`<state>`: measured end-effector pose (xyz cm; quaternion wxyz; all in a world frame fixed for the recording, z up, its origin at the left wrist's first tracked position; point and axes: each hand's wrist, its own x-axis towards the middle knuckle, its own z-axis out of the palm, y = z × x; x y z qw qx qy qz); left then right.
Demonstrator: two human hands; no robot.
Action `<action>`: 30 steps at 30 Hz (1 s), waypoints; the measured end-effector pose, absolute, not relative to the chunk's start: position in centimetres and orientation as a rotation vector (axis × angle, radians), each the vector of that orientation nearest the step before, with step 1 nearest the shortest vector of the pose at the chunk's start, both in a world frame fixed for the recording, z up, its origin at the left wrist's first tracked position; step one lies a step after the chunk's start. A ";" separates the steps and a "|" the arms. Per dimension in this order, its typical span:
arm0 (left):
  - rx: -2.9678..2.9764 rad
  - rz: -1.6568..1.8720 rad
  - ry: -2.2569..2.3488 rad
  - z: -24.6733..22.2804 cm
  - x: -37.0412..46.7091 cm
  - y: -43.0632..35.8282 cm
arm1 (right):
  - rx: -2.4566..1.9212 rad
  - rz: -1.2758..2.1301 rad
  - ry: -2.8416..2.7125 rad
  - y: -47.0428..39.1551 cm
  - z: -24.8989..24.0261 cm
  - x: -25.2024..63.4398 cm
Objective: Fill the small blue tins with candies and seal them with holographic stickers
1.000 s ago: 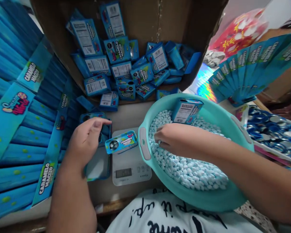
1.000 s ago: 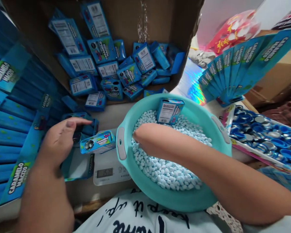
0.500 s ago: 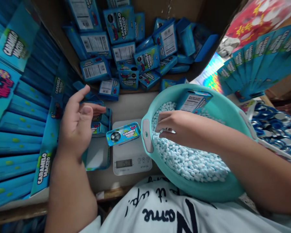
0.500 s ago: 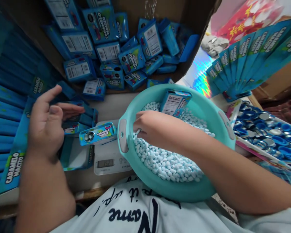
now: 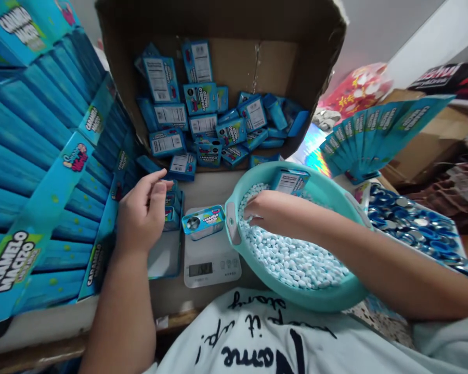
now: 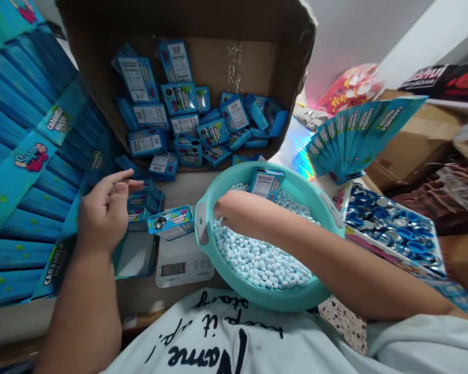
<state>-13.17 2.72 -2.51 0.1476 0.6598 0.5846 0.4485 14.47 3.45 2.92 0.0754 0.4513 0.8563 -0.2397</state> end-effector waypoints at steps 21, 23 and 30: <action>1.892 1.424 1.820 -2.3 -13.6 2.6 | 0.804 -0.726 3.002 4.7 4.9 6.1; 1.888 1.444 1.819 -2.3 -13.6 2.6 | 0.825 -0.817 3.063 4.0 4.9 6.8; 1.941 1.414 1.833 -2.5 -13.2 2.5 | 1.237 -0.577 2.976 1.2 4.2 14.0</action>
